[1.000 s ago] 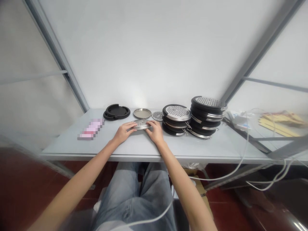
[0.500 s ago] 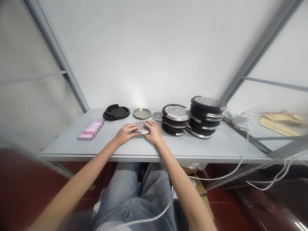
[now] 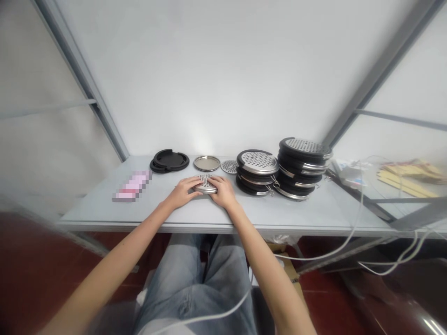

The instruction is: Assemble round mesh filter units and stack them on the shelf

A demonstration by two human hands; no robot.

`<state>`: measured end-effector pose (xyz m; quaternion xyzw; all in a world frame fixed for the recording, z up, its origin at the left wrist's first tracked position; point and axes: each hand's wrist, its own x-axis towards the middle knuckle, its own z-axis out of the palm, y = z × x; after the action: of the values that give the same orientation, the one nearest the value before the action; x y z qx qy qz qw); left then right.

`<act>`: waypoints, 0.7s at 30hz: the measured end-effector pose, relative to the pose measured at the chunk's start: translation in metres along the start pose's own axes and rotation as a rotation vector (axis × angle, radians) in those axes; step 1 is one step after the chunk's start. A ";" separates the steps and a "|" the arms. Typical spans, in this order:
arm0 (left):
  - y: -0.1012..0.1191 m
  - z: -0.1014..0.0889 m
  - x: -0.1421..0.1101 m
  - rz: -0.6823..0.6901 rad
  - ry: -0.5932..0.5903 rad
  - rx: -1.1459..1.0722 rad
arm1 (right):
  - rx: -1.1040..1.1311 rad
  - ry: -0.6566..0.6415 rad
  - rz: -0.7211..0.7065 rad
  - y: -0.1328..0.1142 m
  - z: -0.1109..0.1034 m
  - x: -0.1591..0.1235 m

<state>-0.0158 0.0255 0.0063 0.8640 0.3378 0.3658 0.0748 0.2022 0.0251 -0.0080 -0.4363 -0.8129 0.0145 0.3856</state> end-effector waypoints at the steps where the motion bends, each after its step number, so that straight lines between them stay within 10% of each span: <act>1: 0.001 -0.001 0.000 0.004 0.001 0.020 | 0.006 0.005 -0.006 0.000 0.000 0.000; 21: 0.002 -0.005 0.000 0.044 -0.049 0.069 | 0.083 -0.049 -0.014 -0.012 -0.009 0.000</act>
<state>-0.0182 0.0235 0.0106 0.8819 0.3291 0.3344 0.0452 0.1992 0.0145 0.0023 -0.4138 -0.8237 0.0561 0.3836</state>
